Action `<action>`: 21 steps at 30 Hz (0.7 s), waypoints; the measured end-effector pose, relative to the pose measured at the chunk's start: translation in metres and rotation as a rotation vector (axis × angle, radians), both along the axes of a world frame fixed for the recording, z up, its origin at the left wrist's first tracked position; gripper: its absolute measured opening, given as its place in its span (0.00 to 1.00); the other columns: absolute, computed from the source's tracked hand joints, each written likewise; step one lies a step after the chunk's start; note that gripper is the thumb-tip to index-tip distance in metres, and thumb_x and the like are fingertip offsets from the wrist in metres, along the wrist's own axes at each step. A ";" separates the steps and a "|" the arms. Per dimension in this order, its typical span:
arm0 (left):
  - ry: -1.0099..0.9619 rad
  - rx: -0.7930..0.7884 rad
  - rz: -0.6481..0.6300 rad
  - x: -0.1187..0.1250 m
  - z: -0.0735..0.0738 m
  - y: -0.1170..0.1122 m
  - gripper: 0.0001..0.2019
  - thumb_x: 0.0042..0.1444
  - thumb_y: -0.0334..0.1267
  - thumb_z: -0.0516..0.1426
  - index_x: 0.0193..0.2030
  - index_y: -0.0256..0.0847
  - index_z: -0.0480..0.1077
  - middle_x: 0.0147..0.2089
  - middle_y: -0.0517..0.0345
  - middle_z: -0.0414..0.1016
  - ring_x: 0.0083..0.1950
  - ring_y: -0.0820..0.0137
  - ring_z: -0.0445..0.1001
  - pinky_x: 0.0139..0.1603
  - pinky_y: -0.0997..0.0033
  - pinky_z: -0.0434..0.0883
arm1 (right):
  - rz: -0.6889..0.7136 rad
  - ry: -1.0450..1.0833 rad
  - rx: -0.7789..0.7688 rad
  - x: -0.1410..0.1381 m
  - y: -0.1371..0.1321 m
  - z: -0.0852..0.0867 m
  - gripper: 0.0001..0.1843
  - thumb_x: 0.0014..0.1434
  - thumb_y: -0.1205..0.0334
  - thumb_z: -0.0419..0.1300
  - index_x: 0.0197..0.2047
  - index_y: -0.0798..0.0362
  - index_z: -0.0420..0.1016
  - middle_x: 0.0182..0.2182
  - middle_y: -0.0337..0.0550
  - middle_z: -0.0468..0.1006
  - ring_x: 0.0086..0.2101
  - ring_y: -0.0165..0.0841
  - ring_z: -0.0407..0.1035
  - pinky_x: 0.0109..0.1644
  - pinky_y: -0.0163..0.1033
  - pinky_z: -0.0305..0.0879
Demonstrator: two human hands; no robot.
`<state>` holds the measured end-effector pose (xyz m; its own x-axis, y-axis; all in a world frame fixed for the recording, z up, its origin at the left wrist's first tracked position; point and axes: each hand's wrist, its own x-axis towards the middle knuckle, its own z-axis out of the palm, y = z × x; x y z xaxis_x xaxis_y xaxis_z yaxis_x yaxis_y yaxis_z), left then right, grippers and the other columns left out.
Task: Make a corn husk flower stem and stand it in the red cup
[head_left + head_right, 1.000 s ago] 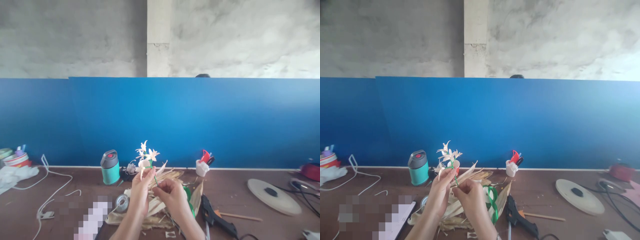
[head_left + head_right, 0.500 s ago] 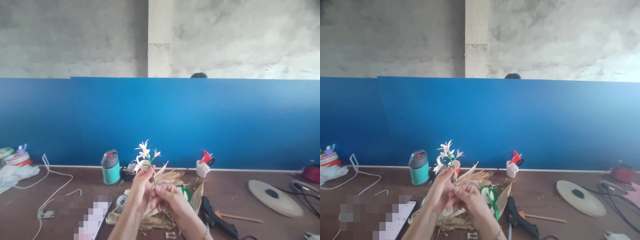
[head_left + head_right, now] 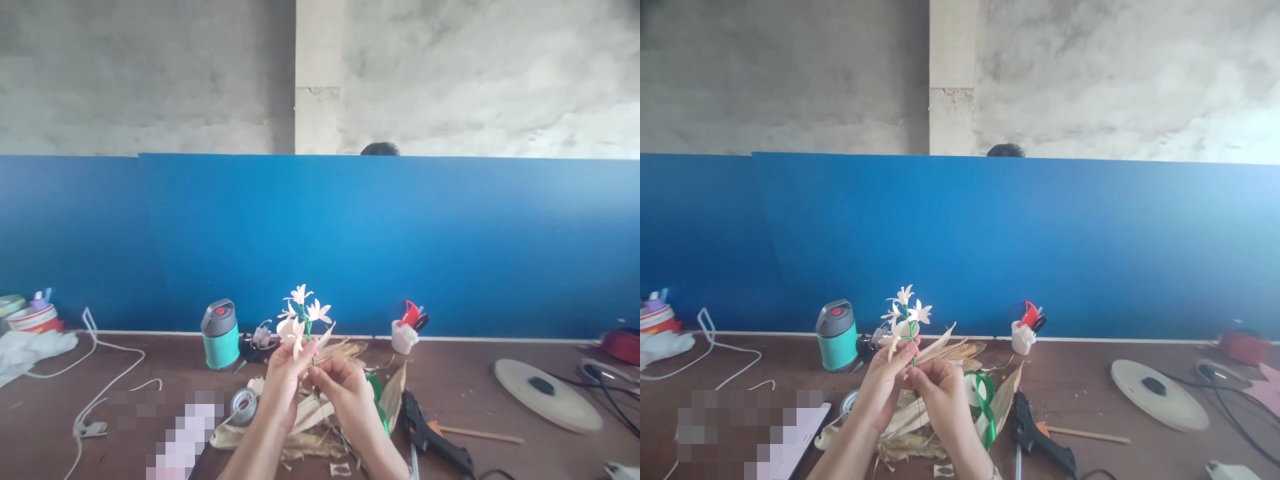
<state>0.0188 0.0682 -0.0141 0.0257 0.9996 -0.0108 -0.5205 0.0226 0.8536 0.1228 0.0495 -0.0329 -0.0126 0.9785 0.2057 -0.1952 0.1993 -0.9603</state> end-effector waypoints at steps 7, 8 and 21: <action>0.002 -0.036 -0.167 -0.004 0.003 -0.003 0.18 0.36 0.48 0.69 0.22 0.36 0.69 0.33 0.60 0.73 0.12 0.84 0.59 0.10 0.78 0.53 | 0.377 0.350 -0.138 0.003 0.002 -0.005 0.16 0.47 0.51 0.69 0.23 0.57 0.76 0.20 0.41 0.75 0.22 0.27 0.62 0.30 0.32 0.57; 0.001 -0.036 -0.184 -0.005 0.003 -0.003 0.18 0.37 0.48 0.68 0.22 0.37 0.68 0.30 0.61 0.72 0.11 0.84 0.58 0.09 0.77 0.54 | 0.388 0.372 -0.154 0.003 0.002 -0.006 0.16 0.47 0.51 0.69 0.23 0.57 0.76 0.20 0.42 0.76 0.23 0.27 0.63 0.30 0.32 0.58; 0.005 0.034 0.103 -0.012 -0.006 0.012 0.16 0.36 0.41 0.70 0.33 0.37 0.77 0.34 0.55 0.76 0.40 0.67 0.72 0.43 0.71 0.65 | 0.141 0.050 -0.115 -0.003 0.008 -0.012 0.20 0.37 0.48 0.73 0.21 0.55 0.73 0.20 0.41 0.77 0.23 0.31 0.67 0.29 0.35 0.59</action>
<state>0.0065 0.0805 -0.0197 -0.0776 0.9967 0.0234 -0.5141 -0.0601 0.8556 0.1202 0.0576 -0.0450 -0.1438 0.9849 0.0960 -0.2612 0.0558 -0.9637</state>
